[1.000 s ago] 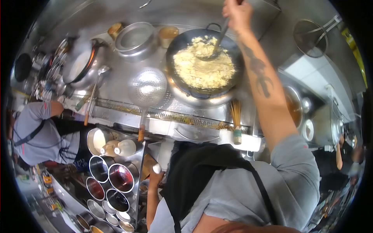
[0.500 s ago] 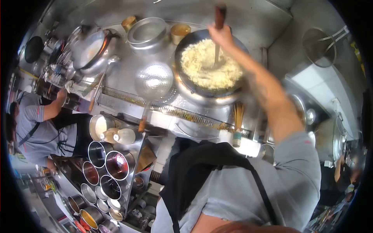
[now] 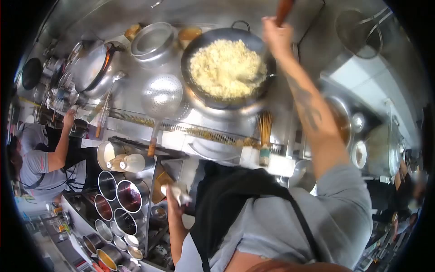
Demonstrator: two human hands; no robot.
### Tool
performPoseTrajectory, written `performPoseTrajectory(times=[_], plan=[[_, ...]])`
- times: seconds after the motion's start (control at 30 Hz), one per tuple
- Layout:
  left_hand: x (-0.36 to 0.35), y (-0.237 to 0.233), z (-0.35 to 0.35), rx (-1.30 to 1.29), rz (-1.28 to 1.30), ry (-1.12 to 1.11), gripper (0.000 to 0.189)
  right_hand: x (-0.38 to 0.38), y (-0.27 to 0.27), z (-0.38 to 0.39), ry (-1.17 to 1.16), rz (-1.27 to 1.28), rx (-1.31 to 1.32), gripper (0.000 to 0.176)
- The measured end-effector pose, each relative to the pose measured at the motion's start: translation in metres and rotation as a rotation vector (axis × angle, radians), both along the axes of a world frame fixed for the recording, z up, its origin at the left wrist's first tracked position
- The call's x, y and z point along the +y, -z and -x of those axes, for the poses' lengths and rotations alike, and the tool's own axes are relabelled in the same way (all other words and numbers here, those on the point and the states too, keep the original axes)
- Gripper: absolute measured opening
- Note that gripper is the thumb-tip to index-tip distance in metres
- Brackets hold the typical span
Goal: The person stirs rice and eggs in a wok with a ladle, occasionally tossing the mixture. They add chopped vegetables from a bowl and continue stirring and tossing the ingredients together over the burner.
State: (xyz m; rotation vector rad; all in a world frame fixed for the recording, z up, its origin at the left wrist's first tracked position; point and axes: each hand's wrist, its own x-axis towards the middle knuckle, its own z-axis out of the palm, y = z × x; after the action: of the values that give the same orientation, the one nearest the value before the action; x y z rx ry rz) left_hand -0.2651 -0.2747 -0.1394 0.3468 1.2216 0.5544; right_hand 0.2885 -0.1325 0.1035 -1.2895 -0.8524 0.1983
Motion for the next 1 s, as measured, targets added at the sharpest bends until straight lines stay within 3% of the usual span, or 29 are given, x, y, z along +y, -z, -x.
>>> performPoseTrajectory(times=[0.03,0.07,0.1,0.2,0.23,0.3,0.37,0.4,0.43,0.53,0.57,0.6,0.63,0.7,0.77,0.8,0.9,1.0], plan=[[0.011,-0.006,-0.011,-0.020,-0.015,0.024,0.059,0.021,0.036,-0.016,-0.060,0.000,0.020,0.018],[0.027,-0.007,-0.030,-0.046,-0.052,0.052,0.060,0.035,0.033,-0.034,-0.258,0.022,0.125,0.019],[0.041,-0.008,-0.047,-0.067,-0.083,0.082,0.061,0.031,0.022,-0.032,-0.214,0.041,0.129,0.018],[0.073,-0.039,-0.115,-0.110,-0.093,0.167,0.061,0.014,-0.070,-0.004,-0.117,0.089,0.107,0.020],[0.088,-0.042,-0.138,-0.172,-0.110,0.229,0.061,-0.009,-0.080,0.007,-0.307,-0.100,0.084,0.023],[0.120,-0.036,-0.181,-0.305,-0.167,0.356,0.060,-0.037,-0.052,0.056,0.065,-0.013,-0.146,0.022],[0.149,-0.031,-0.239,0.013,-0.112,0.125,0.058,0.009,0.090,0.035,0.141,-0.035,-0.156,0.022],[0.163,-0.027,-0.256,-0.127,-0.087,0.217,0.058,0.010,0.128,0.023,0.119,-0.036,-0.096,0.019],[0.175,-0.023,-0.267,-0.262,-0.062,0.303,0.058,0.011,0.142,0.017,0.089,-0.039,-0.033,0.017],[0.187,-0.009,-0.288,-0.269,-0.040,0.334,0.055,-0.044,0.125,0.043,0.082,0.010,0.183,0.014],[0.191,-0.006,-0.290,-0.273,-0.026,0.348,0.055,-0.074,0.129,0.042,0.007,0.078,0.115,0.017],[0.196,-0.008,-0.289,-0.309,0.049,0.327,0.040,-0.113,0.134,0.041,-0.069,0.148,0.049,0.022],[0.200,-0.008,-0.289,-0.286,0.012,0.340,0.032,-0.160,0.106,0.062,-0.205,0.200,0.427,0.034],[0.212,-0.005,-0.288,-0.240,-0.065,0.361,0.020,-0.238,0.057,0.104,-0.428,0.232,0.570,0.045],[0.221,0.009,-0.286,-0.282,0.000,0.379,0.014,-0.260,0.053,0.133,-0.560,0.207,0.742,0.045],[0.221,0.011,-0.291,-0.288,0.003,0.400,0.012,-0.250,0.056,0.150,-0.537,0.212,0.816,0.043],[0.222,0.020,-0.296,-0.305,0.052,0.459,0.013,-0.184,0.134,0.158,-0.412,0.243,1.321,0.031],[0.227,0.010,-0.295,-0.337,0.098,0.435,0.013,-0.135,0.116,0.145,-0.544,0.329,1.324,0.025]])
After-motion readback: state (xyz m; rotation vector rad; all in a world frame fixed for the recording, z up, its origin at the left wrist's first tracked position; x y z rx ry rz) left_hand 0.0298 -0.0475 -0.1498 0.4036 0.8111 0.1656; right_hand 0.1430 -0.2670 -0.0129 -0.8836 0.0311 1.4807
